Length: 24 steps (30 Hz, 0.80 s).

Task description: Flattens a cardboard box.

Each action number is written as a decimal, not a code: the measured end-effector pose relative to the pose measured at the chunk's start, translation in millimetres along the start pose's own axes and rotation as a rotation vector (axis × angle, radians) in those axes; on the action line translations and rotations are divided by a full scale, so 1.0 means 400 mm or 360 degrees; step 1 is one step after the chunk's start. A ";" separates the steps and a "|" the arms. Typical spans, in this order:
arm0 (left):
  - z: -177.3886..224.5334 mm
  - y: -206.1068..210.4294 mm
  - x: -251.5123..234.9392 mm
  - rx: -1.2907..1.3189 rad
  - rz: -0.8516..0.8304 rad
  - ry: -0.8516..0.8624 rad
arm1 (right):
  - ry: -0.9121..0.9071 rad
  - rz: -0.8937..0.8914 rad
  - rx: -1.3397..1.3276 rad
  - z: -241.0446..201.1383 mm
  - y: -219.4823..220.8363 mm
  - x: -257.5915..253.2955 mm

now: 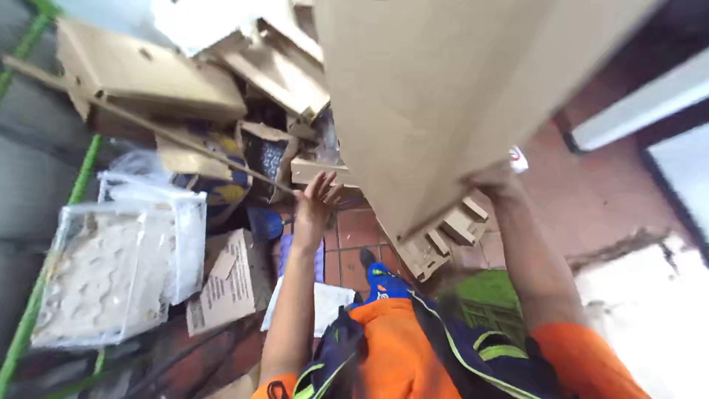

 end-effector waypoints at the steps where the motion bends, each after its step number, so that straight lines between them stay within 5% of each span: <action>1: 0.051 0.036 0.001 0.0179 -0.0093 0.0019 | -0.0061 -0.0091 0.0272 -0.025 0.029 -0.004; 5: 0.300 -0.023 0.035 0.0556 0.0060 0.0235 | -0.0331 -0.0383 0.1703 -0.090 0.063 0.055; 7: 0.369 -0.045 0.058 0.0382 0.0080 0.0238 | -0.0443 -0.0475 0.2167 -0.104 0.020 0.160; 9: 0.322 -0.023 0.077 -0.0151 0.0085 -0.0056 | -0.0541 -0.0556 0.2452 -0.115 -0.042 0.312; 12: 0.177 0.079 0.085 -0.0427 0.0207 -0.0336 | -0.0488 -0.0599 0.2670 -0.154 -0.162 0.559; 16: -0.020 0.387 0.048 -0.1102 -0.0012 -0.0251 | -0.0367 -0.0520 0.2727 -0.234 -0.318 0.909; 21: -0.267 0.854 -0.013 -0.1095 -0.0677 -0.0498 | -0.0150 -0.0395 0.2875 -0.371 -0.498 1.243; 24: -0.264 1.205 0.043 -0.1227 -0.0972 -0.0477 | 0.0193 -0.0244 0.2930 -0.448 -0.683 1.467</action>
Point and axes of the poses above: each hand's wrist, its own x-axis away from the middle knuckle, its own y-axis out of the palm, z = x × y, the point moved 8 cm from there along -x, towards the middle knuckle, and after that the axes turned 9 degrees about -x, right-handed, at the moved point
